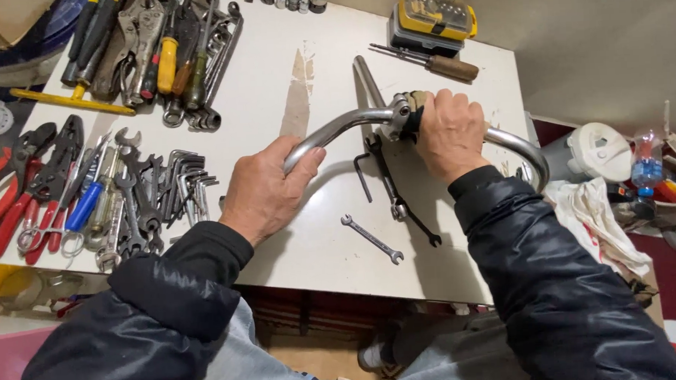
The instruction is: Cleaning a bicycle handlebar by wiping it down with a cloth on a workbench.
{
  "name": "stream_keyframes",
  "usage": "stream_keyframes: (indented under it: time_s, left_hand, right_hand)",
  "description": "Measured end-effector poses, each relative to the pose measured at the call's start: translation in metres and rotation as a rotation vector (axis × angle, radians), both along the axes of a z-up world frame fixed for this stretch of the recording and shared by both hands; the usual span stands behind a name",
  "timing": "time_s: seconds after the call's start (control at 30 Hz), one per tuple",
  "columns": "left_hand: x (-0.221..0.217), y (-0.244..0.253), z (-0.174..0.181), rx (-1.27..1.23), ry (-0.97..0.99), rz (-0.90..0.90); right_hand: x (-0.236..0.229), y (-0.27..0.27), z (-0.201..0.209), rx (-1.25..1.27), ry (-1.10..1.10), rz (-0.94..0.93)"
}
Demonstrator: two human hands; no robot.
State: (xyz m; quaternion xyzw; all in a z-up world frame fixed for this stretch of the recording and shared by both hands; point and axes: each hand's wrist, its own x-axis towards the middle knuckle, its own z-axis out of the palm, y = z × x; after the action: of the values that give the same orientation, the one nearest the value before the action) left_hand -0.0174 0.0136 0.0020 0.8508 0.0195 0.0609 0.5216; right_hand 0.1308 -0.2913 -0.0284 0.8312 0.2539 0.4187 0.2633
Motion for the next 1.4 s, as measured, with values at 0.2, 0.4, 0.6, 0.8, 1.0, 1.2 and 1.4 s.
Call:
stream_keyframes:
  time_s: [0.2,0.4,0.6,0.8,1.0,1.2,1.4]
  left_hand:
    - [-0.002,-0.003,0.004,0.021,0.003,0.025]
    - [-0.003,-0.002,0.009,-0.004,0.014,0.013]
    - [0.001,0.002,0.012,0.128,0.04,-0.089]
    - [-0.002,0.002,0.019,0.104,0.088,-0.08]
    - [0.001,0.004,0.009,0.107,0.042,-0.092]
    - [0.0,0.004,0.011,0.101,0.051,-0.086]
    - [-0.002,0.004,0.014,0.087,0.011,-0.09]
  right_hand:
    - [-0.04,-0.03,0.066,0.024,0.545,-0.231]
    - [-0.065,-0.054,0.114,0.649,1.057,-0.52]
    - [-0.102,-0.085,0.116,1.339,1.183,-0.273]
    - [-0.122,-0.091,0.075,0.923,0.715,-0.026]
    - [-0.125,-0.094,0.048,0.544,0.335,-0.009]
    - [-0.127,-0.103,0.042,0.395,0.271,-0.186]
    - [-0.131,-0.11,0.079,0.464,0.582,0.008]
